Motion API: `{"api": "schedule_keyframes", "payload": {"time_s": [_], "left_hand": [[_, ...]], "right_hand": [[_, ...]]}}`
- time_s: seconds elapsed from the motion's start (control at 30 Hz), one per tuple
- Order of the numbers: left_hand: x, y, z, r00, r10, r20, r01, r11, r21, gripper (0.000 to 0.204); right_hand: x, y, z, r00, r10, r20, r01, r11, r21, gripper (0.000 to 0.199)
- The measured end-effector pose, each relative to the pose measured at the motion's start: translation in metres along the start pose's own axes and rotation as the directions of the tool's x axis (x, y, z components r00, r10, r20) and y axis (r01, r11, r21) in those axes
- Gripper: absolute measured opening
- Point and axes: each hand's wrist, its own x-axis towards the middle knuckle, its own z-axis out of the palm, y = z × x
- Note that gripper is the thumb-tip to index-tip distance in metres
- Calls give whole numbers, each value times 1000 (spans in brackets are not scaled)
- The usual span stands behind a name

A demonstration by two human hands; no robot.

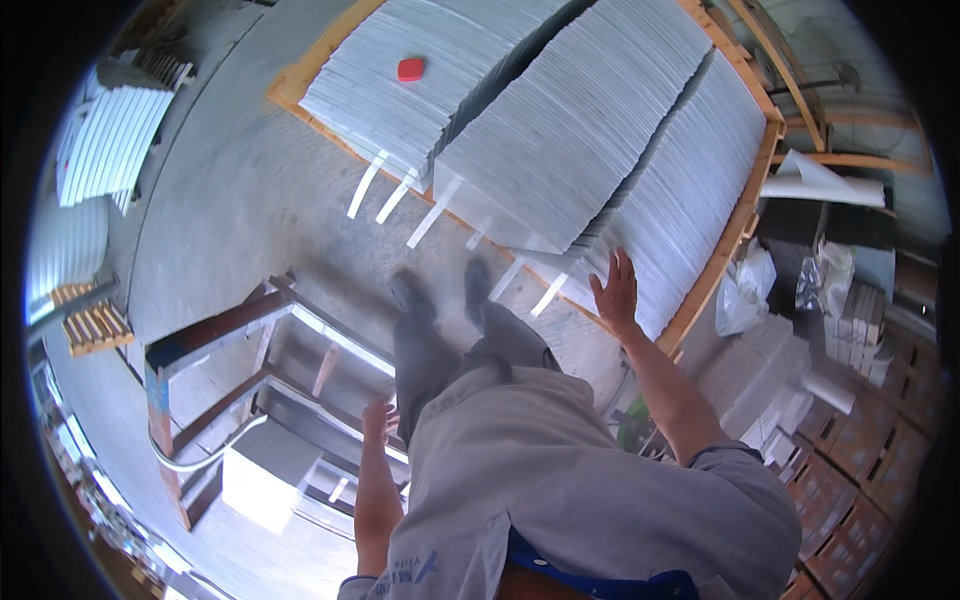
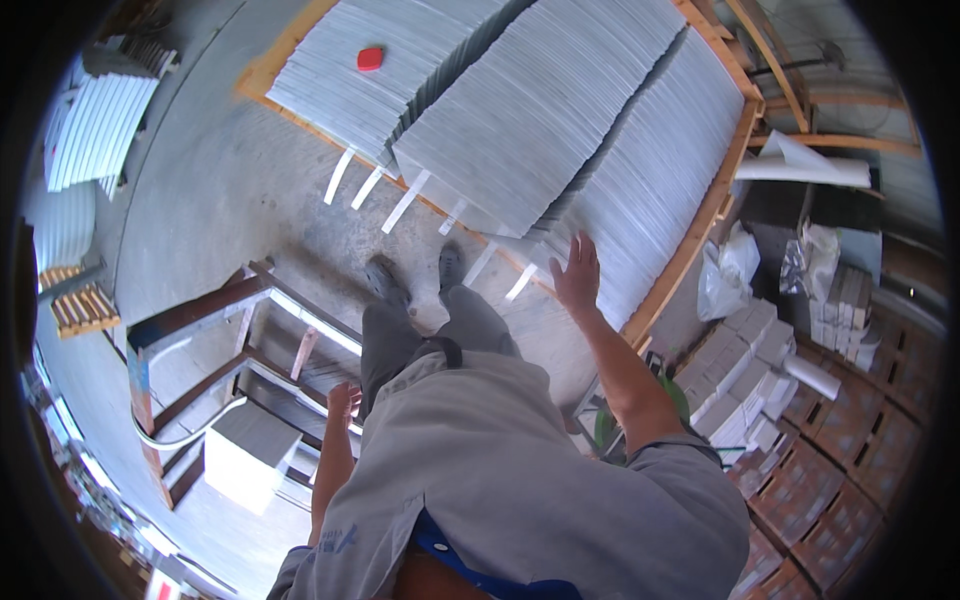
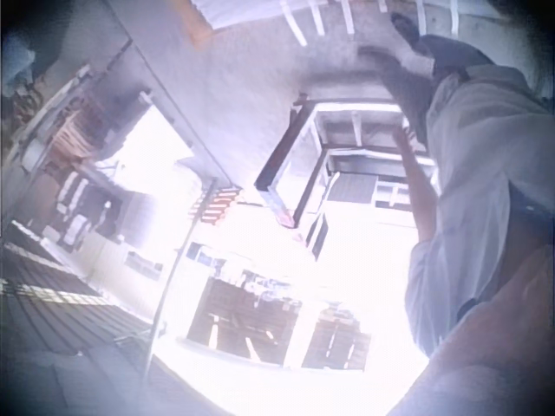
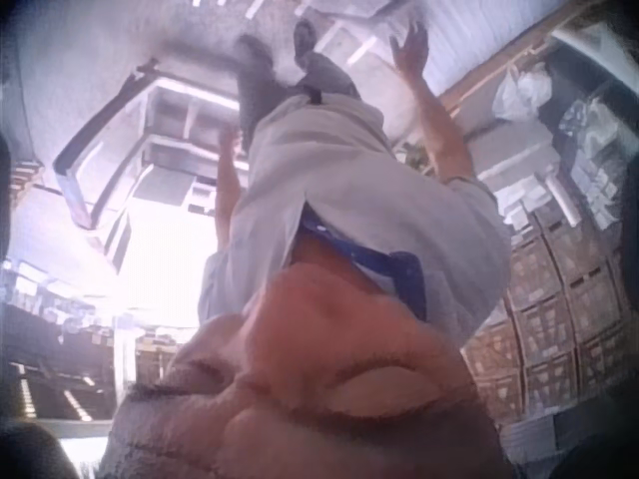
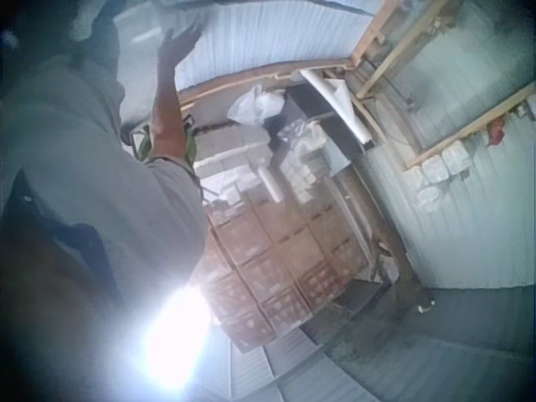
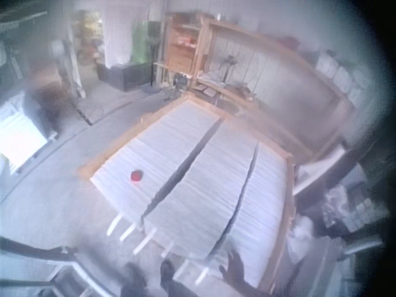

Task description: The person repeatedly picks up white rectangular panels from a metal rack and places them onto a wooden pallet, building a neat stack. The person then uses a green strap and a handheld strapping tool to secure the stacked panels on the pallet.

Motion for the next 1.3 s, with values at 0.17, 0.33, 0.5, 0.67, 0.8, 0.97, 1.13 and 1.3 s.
{"api": "schedule_keyframes", "payload": {"time_s": [0.17,0.33,0.5,0.67,0.8,0.97,1.13,1.3], "left_hand": [[-19,-40,21,998,44,-38,-47,994,-95,45],[-23,-55,35,993,115,5,-113,980,-164,47],[-34,-105,40,978,208,-31,-208,934,-289,45],[-54,-216,39,988,151,-38,-155,927,-342,38],[-78,-302,40,999,-28,-36,17,960,-279,38],[-95,-350,46,996,-63,-68,36,939,-342,41],[-99,-357,62,992,84,-98,-123,838,-531,45],[-111,-357,97,991,87,-103,-131,788,-601,43]], "right_hand": [[-8,4,4,998,-70,-5,69,995,-76,62],[-17,13,16,989,-141,-40,136,984,-111,65],[-22,26,27,969,-238,-67,227,963,-144,72],[-20,35,21,967,-225,123,245,953,-180,83],[-19,37,12,945,-223,241,268,948,-173,91],[-13,31,9,936,-153,316,218,959,-181,94],[-9,24,6,924,-117,365,208,953,-220,94],[-7,19,1,916,-110,386,217,945,-246,94]]}}
